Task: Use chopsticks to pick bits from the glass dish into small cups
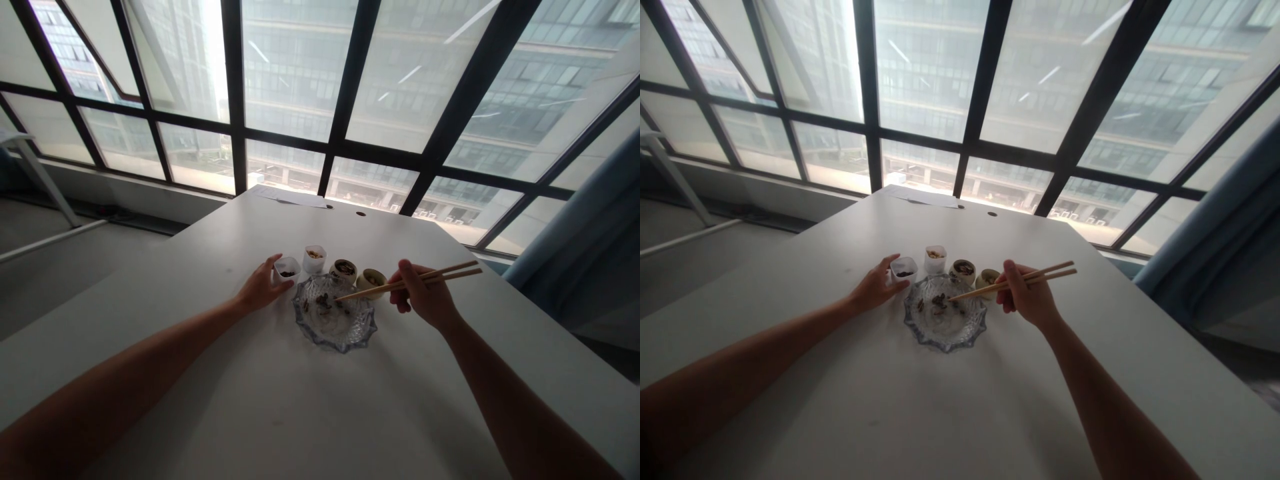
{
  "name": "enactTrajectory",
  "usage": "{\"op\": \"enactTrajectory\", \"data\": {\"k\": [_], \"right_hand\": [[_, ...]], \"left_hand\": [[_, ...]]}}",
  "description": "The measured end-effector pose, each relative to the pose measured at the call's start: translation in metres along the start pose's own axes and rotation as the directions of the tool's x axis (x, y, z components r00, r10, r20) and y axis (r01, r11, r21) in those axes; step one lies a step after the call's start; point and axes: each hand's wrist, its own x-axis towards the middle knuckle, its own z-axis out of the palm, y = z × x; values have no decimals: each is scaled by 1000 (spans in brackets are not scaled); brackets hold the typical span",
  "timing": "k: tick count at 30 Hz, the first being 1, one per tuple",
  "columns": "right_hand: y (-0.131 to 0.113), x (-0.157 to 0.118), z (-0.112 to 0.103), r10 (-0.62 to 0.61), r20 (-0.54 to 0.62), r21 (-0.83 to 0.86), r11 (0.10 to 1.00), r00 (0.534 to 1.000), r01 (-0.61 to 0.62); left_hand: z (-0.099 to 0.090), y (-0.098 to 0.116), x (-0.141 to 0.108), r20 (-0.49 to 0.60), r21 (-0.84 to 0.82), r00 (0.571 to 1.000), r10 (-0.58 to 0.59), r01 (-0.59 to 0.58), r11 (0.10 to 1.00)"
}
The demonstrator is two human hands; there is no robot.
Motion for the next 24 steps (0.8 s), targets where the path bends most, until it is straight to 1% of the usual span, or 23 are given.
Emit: {"op": "enactTrajectory", "data": {"k": [2,5,7,8,9,10,11,12,13,14,15,16,17,20,21,22,23,24], "right_hand": [[1,4,-1,23,-52,58,998,998,-20],[3,8,-4,30,-62,105,994,998,-23],[5,6,-6,-2,-61,92,996,998,8],[6,4,-6,-54,-88,62,996,995,60],[6,0,-5,-143,-125,0,990,982,144],[5,-4,-4,-280,-145,-91,959,949,269],[4,-10,-2,-455,-123,-196,882,882,428],[2,-15,1,-633,-58,-290,751,772,593],[-1,-19,5,-773,51,-347,579,632,738],[-4,-23,10,-854,163,-357,415,494,836],[-8,-25,16,-889,253,-342,287,382,895],[-11,-26,23,-899,312,-320,206,308,925],[-14,-25,30,-896,346,-308,171,277,936],[-19,-17,55,-887,381,-264,164,259,950],[-18,-13,63,-885,382,-250,179,267,952],[-17,-9,70,-877,383,-238,210,290,948],[-16,-6,77,-858,384,-232,267,340,935],[-14,-4,83,-827,382,-233,346,413,909]], "left_hand": [[1,-1,0,-32,-13,999,15,-16,1000],[2,-3,0,-63,-23,997,48,-49,999],[3,-4,0,-67,-25,996,59,-61,998],[3,-4,0,-65,-30,996,60,-62,998],[2,-3,0,-62,-42,996,57,-60,997],[2,-3,0,-58,-57,997,53,-56,997],[3,-2,0,-55,-75,997,47,-51,996],[3,-1,-1,-51,-91,998,41,-46,995],[3,-1,-1,-50,-105,998,35,-40,994],[4,0,-1,-50,-115,998,30,-36,993],[4,0,-1,-53,-124,998,27,-34,992],[5,1,-1,-58,-132,998,28,-36,991],[6,1,0,-63,-141,997,33,-42,989],[7,1,-1,-80,-160,995,59,-71,985],[7,1,-1,-86,-160,994,66,-79,984],[7,1,-1,-89,-158,993,71,-85,984],[7,2,-1,-92,-155,993,76,-89,984],[7,2,-1,-93,-152,992,80,-94,984]]}}
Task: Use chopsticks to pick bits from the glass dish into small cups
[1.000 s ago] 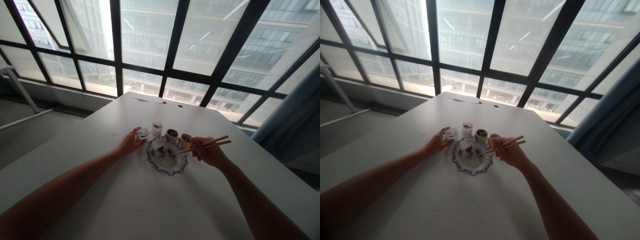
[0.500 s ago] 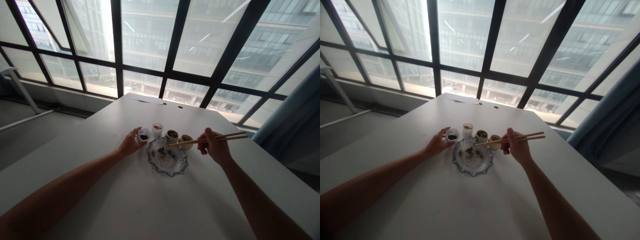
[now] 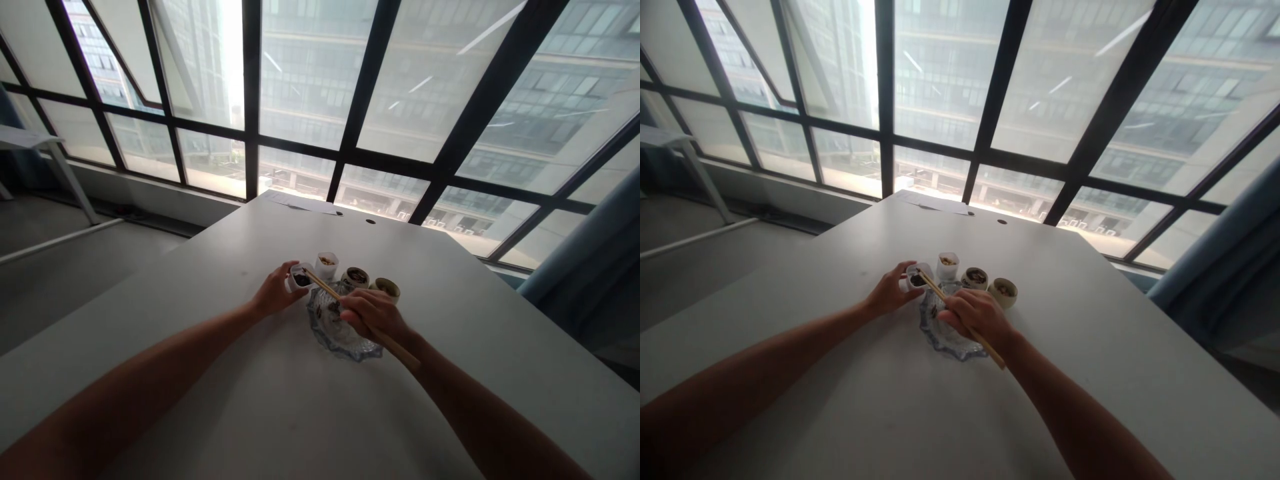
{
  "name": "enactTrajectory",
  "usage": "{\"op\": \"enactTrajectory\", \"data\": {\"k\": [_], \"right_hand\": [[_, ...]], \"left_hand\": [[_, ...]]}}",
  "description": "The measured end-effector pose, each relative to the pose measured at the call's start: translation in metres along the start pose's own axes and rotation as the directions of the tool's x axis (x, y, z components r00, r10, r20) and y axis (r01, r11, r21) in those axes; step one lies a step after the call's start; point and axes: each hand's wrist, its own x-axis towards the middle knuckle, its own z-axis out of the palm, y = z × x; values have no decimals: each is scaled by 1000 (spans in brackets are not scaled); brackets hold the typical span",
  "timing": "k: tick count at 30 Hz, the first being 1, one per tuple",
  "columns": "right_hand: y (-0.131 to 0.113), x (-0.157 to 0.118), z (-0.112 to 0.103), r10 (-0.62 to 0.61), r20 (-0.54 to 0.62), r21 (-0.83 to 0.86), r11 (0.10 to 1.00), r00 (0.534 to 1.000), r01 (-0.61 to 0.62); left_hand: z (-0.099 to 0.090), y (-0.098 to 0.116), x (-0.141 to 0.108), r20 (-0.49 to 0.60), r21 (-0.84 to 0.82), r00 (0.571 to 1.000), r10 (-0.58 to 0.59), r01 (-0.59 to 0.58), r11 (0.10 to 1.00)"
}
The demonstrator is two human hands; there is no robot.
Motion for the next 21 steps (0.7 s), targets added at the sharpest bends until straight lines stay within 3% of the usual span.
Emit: {"op": "enactTrajectory", "data": {"k": [2,5,10,12,16,18,21], "right_hand": [[1,1,8,194,20,65,979,981,-195],[2,-2,5,441,-22,134,891,897,-435],[3,-14,-10,654,-106,235,748,749,-621],[3,-14,-7,645,-75,228,754,761,-616],[-2,-4,6,518,81,188,831,851,-524],[-4,0,8,541,81,174,820,837,-546],[-3,-3,0,631,20,181,761,776,-623]], "left_hand": [[0,0,0,2,4,1000,11,-11,1000],[0,-1,0,4,15,1000,25,-25,1000],[-1,-1,1,22,42,999,29,-30,999],[-2,0,1,29,43,999,16,-18,999],[-4,2,0,30,55,1000,-2,0,998],[-4,3,0,30,64,1000,1,-3,998],[-5,4,0,44,66,999,-10,7,998]]}}
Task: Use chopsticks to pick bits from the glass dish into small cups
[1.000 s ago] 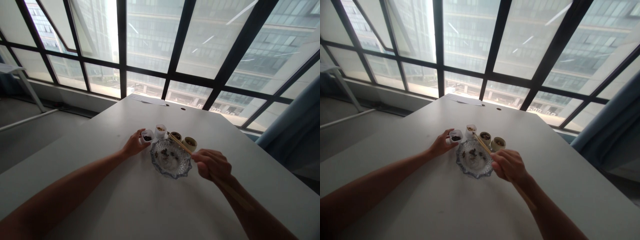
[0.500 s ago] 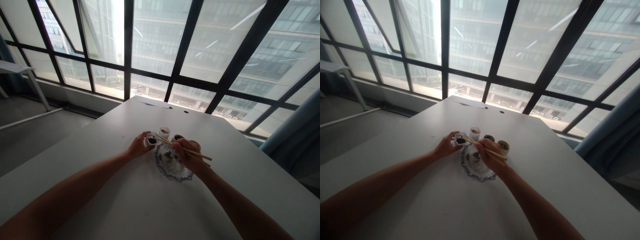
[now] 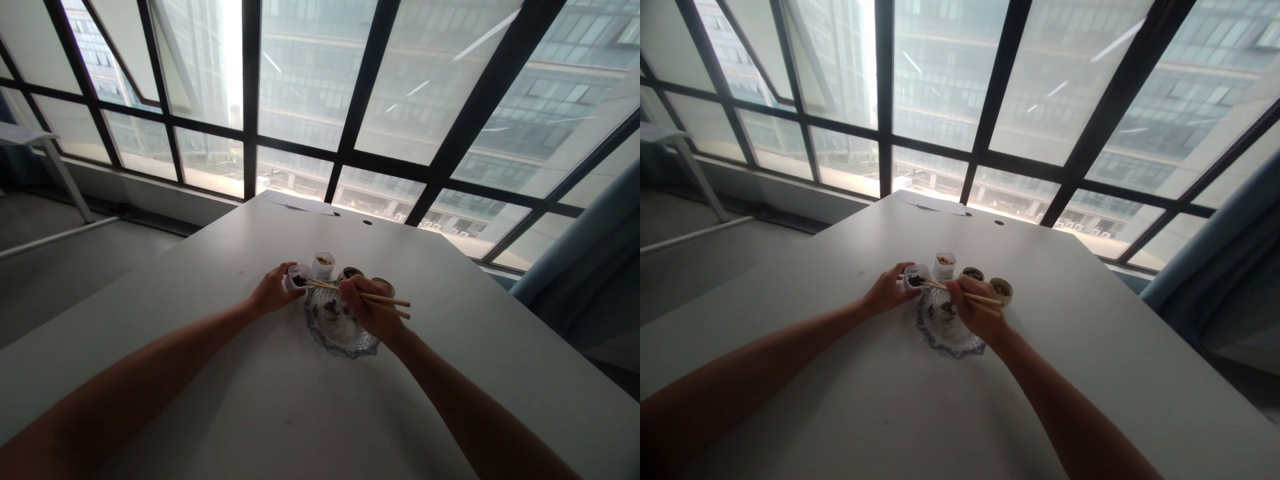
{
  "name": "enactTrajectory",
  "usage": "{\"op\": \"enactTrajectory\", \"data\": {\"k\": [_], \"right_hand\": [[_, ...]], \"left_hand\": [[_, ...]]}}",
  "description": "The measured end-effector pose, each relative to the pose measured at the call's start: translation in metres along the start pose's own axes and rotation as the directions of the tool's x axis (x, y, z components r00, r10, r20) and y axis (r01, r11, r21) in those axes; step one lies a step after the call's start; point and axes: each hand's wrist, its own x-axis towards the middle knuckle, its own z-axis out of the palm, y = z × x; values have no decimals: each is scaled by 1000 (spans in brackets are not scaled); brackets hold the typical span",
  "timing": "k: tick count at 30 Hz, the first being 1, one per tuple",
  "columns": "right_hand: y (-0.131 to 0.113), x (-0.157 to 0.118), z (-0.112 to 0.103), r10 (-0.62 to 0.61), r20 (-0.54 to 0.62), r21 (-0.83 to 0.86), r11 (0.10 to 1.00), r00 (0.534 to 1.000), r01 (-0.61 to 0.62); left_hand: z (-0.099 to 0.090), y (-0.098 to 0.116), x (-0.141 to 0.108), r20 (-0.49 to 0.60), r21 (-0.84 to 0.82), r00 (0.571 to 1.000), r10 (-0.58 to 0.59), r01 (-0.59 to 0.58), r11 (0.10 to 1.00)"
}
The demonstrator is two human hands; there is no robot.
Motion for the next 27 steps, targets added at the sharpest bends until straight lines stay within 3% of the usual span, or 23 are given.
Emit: {"op": "enactTrajectory", "data": {"k": [4,8,12,21,27], "right_hand": [[8,-8,-21,125,-160,102,989,979,-109],[18,-19,-33,214,-103,67,976,971,-208],[21,-30,-30,261,-84,25,965,962,-259],[19,-34,-27,255,-28,14,967,967,-255],[19,-37,-32,247,-62,-10,969,967,-249]], "left_hand": [[-2,1,0,33,12,999,-43,43,999],[-2,2,1,42,27,997,-61,59,998],[-1,1,1,42,43,996,-78,76,996],[-1,1,1,27,50,998,-60,58,997],[-2,1,1,20,47,998,-55,54,997]]}}
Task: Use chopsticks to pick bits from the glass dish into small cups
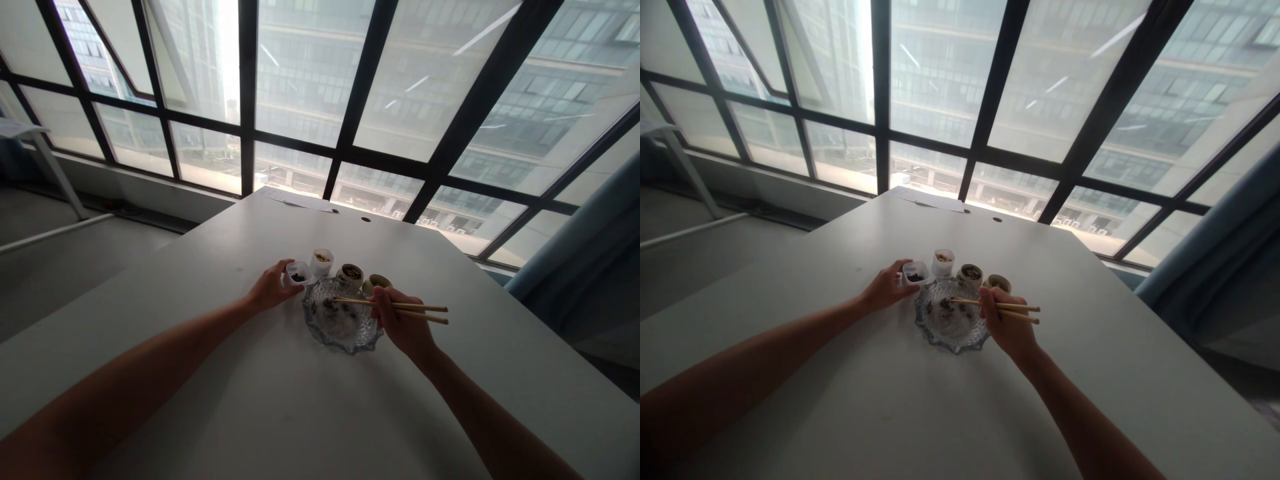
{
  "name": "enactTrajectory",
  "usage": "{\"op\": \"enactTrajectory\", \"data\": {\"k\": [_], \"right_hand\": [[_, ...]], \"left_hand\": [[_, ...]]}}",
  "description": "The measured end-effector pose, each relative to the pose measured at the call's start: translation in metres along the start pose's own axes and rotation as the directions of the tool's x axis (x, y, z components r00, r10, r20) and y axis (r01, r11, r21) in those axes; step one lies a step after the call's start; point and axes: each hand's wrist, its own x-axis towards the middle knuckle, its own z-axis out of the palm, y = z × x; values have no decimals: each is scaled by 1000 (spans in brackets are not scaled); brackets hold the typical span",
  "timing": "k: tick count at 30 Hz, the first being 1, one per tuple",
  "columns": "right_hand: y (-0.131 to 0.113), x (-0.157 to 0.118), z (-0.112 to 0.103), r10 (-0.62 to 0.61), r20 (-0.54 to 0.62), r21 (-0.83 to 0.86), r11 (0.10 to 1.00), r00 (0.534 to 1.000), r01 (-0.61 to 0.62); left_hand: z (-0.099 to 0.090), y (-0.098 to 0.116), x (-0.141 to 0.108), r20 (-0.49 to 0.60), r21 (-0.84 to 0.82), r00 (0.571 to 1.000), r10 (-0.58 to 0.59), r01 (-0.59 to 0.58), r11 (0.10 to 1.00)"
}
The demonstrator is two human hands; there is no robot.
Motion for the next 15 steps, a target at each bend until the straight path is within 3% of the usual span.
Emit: {"op": "enactTrajectory", "data": {"k": [15], "right_hand": [[1,-8,-4,35,-26,66,997,999,-34]], "left_hand": [[0,-2,0,19,-15,1000,-3,4,1000]]}}
